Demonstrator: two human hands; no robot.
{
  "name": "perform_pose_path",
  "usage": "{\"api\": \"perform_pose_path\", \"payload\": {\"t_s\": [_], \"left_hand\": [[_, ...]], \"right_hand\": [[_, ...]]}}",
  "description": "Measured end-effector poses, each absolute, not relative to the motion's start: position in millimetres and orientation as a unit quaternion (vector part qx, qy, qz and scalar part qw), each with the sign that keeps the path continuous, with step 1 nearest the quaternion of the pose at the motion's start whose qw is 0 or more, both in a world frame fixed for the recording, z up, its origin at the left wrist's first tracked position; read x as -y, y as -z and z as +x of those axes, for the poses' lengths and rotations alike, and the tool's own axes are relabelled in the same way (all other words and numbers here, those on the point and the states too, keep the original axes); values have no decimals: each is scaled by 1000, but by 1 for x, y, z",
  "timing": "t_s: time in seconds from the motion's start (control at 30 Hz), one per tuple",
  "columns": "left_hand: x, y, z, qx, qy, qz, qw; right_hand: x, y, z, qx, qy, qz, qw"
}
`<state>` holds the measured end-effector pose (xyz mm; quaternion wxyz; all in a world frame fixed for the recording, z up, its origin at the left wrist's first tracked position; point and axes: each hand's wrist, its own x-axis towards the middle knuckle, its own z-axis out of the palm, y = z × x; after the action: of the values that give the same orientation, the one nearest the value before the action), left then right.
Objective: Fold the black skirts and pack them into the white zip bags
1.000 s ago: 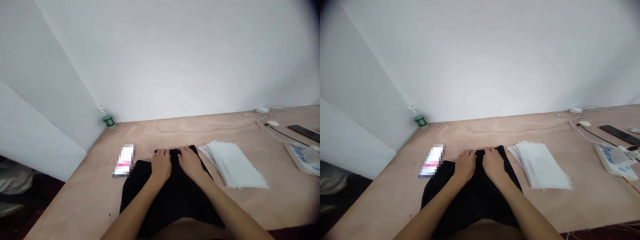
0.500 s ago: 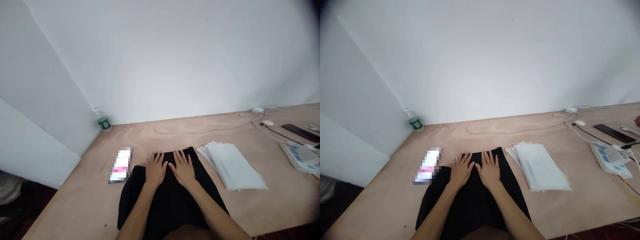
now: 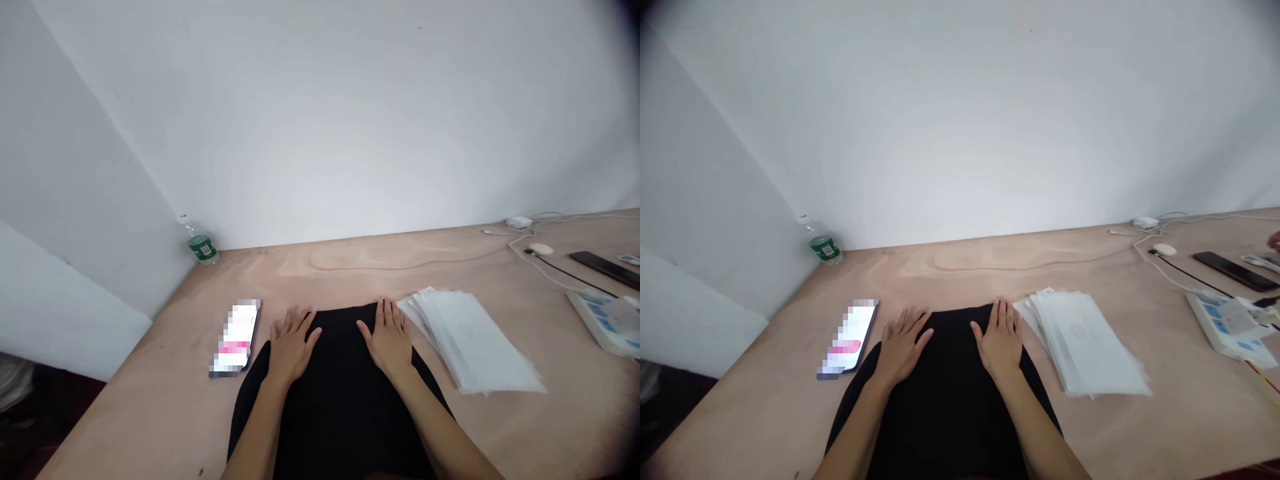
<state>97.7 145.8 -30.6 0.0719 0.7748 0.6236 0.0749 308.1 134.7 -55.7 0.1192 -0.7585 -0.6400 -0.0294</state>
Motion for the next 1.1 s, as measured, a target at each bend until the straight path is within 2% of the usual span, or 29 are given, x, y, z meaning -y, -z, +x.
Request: {"api": "perform_pose_path", "payload": {"t_s": [1.1], "left_hand": [[-145, 35, 102, -646, -97, 756, 54]], "right_hand": [[-133, 60, 311, 628, 43, -770, 103]]}}
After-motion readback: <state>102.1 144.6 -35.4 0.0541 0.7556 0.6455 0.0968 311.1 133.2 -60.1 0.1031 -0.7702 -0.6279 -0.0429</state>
